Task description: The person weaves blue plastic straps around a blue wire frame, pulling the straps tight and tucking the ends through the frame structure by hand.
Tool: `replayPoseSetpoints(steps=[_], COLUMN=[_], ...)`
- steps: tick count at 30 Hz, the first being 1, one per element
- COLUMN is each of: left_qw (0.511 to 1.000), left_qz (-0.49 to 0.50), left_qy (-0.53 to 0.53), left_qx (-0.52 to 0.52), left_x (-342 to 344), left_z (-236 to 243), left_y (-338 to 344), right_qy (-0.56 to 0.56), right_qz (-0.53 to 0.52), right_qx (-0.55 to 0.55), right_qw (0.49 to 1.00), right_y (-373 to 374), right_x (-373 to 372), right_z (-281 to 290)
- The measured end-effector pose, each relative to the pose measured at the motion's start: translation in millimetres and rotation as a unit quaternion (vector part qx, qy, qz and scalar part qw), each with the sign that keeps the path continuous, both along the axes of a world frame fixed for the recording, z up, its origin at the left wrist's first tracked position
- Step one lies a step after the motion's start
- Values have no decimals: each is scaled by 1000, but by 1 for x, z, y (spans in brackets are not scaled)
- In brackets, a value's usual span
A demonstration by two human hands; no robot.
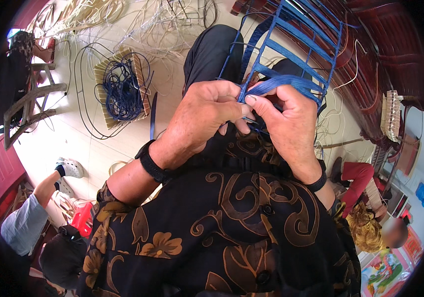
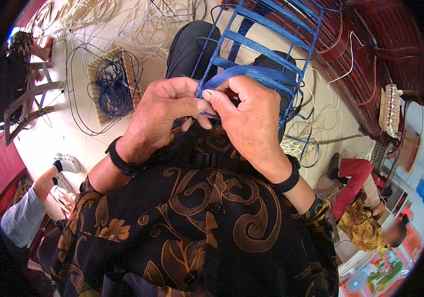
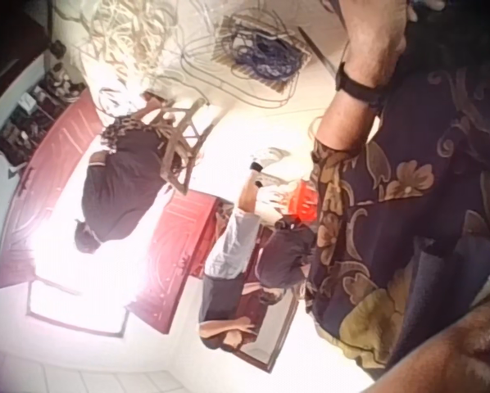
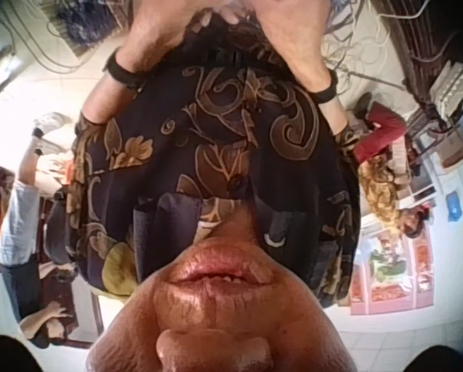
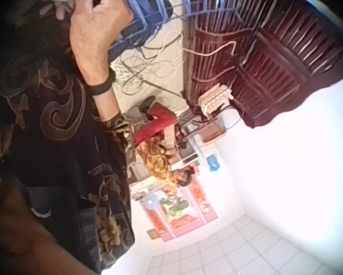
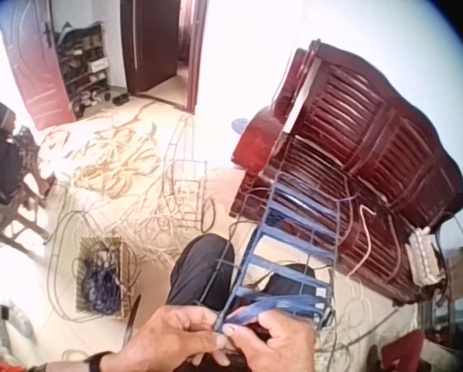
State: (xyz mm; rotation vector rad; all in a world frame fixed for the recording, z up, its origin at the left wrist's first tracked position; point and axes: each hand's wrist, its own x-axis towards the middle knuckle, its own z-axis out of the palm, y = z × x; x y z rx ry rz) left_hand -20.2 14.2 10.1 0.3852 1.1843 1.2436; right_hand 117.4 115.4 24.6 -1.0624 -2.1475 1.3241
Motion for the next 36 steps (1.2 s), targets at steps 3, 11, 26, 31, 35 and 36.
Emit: replayPoseSetpoints(steps=[3,11,26,31,35,36], left_qw=[1000,998,998,996,996,996], left_qz=[1,56,55,59,57,66], left_qy=[4,-22,-17,-8,-12,-9], left_qx=[-6,-4,-33,-62,-64,-63], left_x=[1,7,6,7,8,10], left_z=[-1,0,-2,-3,-3,-3], left_y=[-1,1,7,7,7,7], right_qy=[-23,4,-5,27,20,25], right_qz=[-7,-17,26,27,17,8], right_qx=[-28,-67,-94,-99,-100,-113], right_qw=[999,998,995,994,995,993], right_y=[-1,0,12,13,12,11], right_x=[-2,-2,0,2,4,3], right_z=[7,9,8,4,4,3])
